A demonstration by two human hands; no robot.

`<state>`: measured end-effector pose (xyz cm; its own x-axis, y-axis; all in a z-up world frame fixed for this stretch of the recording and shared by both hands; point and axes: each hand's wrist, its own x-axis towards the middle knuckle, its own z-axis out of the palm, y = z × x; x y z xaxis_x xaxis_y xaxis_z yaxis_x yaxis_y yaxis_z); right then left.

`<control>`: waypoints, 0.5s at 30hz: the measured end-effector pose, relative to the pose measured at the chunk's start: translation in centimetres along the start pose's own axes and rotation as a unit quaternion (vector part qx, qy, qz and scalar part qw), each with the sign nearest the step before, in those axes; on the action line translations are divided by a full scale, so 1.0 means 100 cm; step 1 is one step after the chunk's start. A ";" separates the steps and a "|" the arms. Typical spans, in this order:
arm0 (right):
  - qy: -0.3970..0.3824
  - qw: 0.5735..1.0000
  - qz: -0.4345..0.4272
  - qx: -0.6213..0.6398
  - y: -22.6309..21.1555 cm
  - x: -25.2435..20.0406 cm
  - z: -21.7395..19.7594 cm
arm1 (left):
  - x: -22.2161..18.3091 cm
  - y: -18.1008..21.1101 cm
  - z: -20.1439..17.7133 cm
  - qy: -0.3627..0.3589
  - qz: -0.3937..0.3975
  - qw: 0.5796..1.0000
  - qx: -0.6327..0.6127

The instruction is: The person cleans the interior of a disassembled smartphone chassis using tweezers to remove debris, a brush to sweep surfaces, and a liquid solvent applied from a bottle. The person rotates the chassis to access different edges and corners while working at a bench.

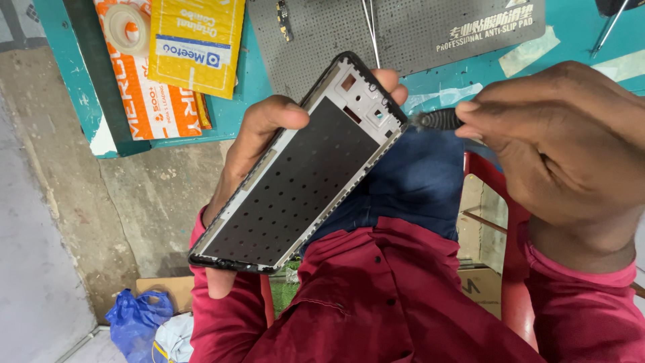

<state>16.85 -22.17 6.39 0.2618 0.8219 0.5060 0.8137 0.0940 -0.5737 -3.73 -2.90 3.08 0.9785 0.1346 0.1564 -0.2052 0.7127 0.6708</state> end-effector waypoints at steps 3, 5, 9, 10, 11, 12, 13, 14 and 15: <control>-0.004 1.000 -0.001 -0.001 0.003 -0.010 0.000 | 0.000 -0.001 -0.002 -0.001 0.002 1.000 0.006; -0.005 1.000 0.003 -0.011 0.005 -0.014 0.000 | -0.001 -0.001 -0.003 -0.005 0.005 1.000 0.011; -0.003 1.000 0.002 -0.014 0.006 -0.012 -0.002 | 0.001 -0.001 -0.003 -0.011 0.008 1.000 0.022; -0.002 1.000 0.001 -0.014 0.005 -0.011 -0.002 | 0.001 -0.001 -0.004 -0.013 0.009 1.000 0.024; -0.002 1.000 0.000 -0.014 0.005 -0.010 -0.002 | 0.002 -0.002 -0.004 -0.015 0.010 0.999 0.028; -0.002 1.000 -0.001 -0.014 0.004 -0.009 -0.002 | 0.002 -0.002 -0.004 -0.017 0.011 0.999 0.030; -0.003 1.000 -0.002 -0.014 0.003 -0.008 -0.002 | 0.001 -0.002 -0.004 -0.018 0.011 0.999 0.032; -0.002 1.000 0.000 -0.014 0.002 -0.007 -0.002 | 0.001 -0.001 -0.005 -0.018 0.009 0.999 0.035; -0.001 1.000 0.003 -0.014 0.001 -0.006 -0.002 | 0.000 -0.001 -0.005 -0.019 0.011 0.999 0.037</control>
<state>16.88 -22.76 6.10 0.2650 0.8233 0.5019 0.8264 0.0742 -0.5581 -3.73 -2.66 2.64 0.9726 0.1225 0.1974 -0.2286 0.6574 0.7180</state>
